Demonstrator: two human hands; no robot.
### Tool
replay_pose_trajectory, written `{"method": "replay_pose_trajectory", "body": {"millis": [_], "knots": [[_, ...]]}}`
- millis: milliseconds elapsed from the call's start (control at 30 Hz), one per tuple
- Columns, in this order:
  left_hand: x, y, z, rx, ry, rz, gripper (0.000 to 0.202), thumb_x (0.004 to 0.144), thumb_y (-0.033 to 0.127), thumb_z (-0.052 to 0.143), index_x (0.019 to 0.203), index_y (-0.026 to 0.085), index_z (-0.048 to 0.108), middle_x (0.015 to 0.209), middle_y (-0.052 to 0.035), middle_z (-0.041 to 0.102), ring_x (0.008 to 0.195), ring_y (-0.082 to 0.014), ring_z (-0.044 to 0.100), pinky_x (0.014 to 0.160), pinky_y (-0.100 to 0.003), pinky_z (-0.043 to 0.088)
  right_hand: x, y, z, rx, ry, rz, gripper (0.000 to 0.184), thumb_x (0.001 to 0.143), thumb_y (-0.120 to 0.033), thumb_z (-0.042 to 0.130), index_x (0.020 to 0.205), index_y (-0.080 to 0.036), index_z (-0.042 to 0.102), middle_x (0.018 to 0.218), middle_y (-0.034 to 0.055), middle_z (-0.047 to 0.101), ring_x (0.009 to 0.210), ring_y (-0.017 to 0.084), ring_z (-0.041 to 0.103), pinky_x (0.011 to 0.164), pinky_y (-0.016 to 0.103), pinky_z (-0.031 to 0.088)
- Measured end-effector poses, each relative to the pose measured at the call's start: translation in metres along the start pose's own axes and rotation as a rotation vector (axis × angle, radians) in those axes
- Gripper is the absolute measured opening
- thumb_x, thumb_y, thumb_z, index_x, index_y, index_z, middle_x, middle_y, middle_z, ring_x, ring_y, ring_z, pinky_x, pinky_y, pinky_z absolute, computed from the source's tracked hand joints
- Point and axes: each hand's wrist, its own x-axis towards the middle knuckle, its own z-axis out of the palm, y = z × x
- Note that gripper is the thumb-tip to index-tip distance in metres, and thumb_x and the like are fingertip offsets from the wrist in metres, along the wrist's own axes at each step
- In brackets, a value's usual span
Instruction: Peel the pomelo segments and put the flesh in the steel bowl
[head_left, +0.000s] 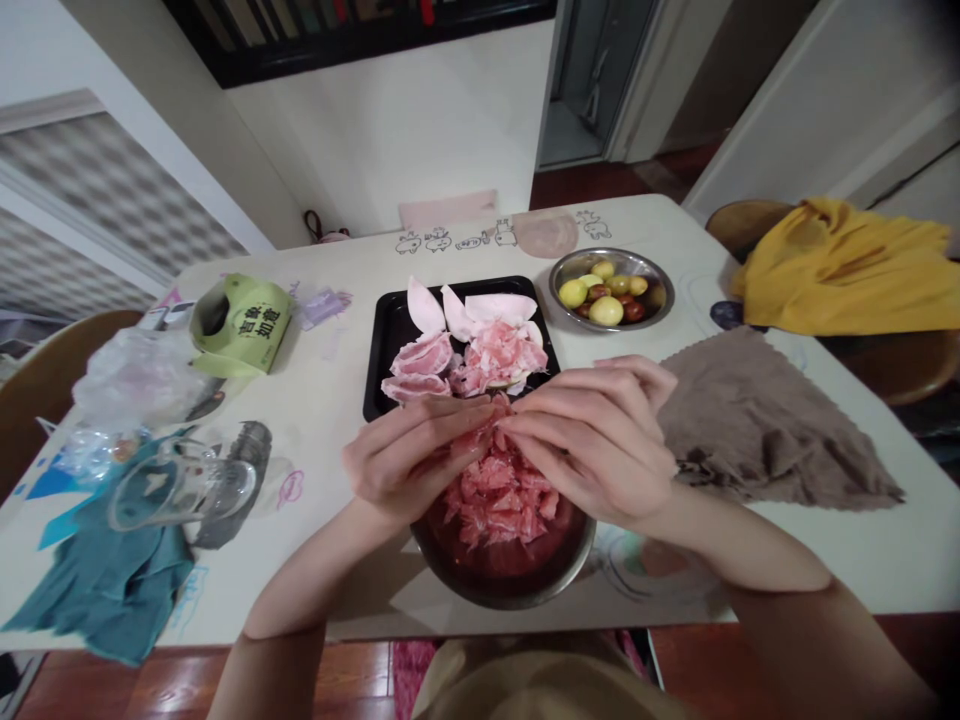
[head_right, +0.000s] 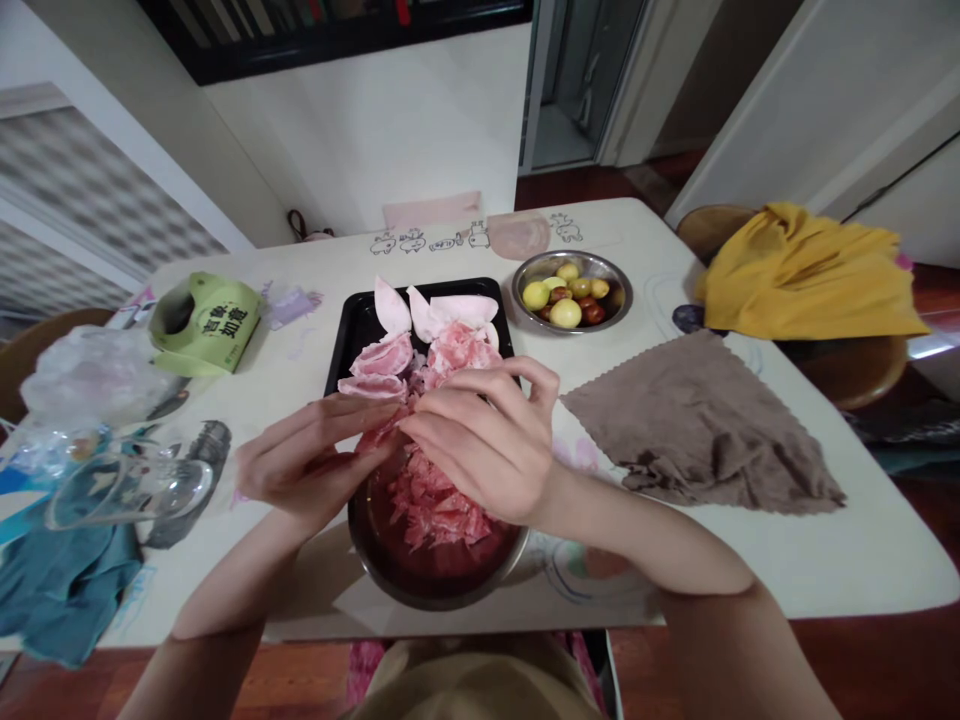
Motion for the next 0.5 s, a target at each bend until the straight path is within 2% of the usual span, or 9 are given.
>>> {"method": "replay_pose_trajectory", "body": {"millis": [133,267,367,500], "knots": [[0.0,-0.002,-0.001,-0.009,-0.003,0.052,0.036,0.086,0.009,0.078,0.12,0.019,0.073,0.109,-0.0055,0.081,0.094,-0.016,0.078,0.085,-0.026,0.067,-0.002,0.001,0.003,-0.047,0.026,-0.046,0.001,0.093,-0.023,0.074,0.093,-0.024,0.073,0.09,-0.0046,0.081,0.088,0.016,0.072,0.091,0.04,0.043],[0.002,-0.002,-0.002,-0.002,-0.025,0.1,0.032,0.089,0.009,0.074,0.12,0.016,0.073,0.108,-0.0079,0.08,0.096,-0.0171,0.078,0.084,-0.026,0.067,-0.004,-0.001,0.006,-0.131,0.06,-0.088,0.007,0.089,-0.022,0.079,0.087,-0.023,0.072,0.086,-0.0041,0.081,0.085,0.014,0.072,0.092,0.037,0.043],[0.003,-0.001,-0.003,0.02,-0.072,0.112,0.032,0.093,0.011,0.07,0.124,0.017,0.071,0.109,-0.0083,0.08,0.097,-0.0182,0.079,0.083,-0.028,0.068,-0.004,-0.002,0.008,-0.175,0.08,-0.119,0.009,0.091,-0.02,0.076,0.083,-0.022,0.071,0.083,-0.0038,0.081,0.081,0.012,0.072,0.088,0.035,0.043],[0.001,-0.001,-0.004,0.054,-0.071,0.13,0.031,0.092,0.01,0.071,0.122,0.015,0.072,0.108,-0.0094,0.08,0.096,-0.0186,0.079,0.083,-0.027,0.068,-0.001,-0.002,0.012,-0.113,0.064,-0.063,0.011,0.093,-0.021,0.071,0.082,-0.022,0.07,0.081,-0.0034,0.079,0.077,0.011,0.07,0.086,0.035,0.042]]}}
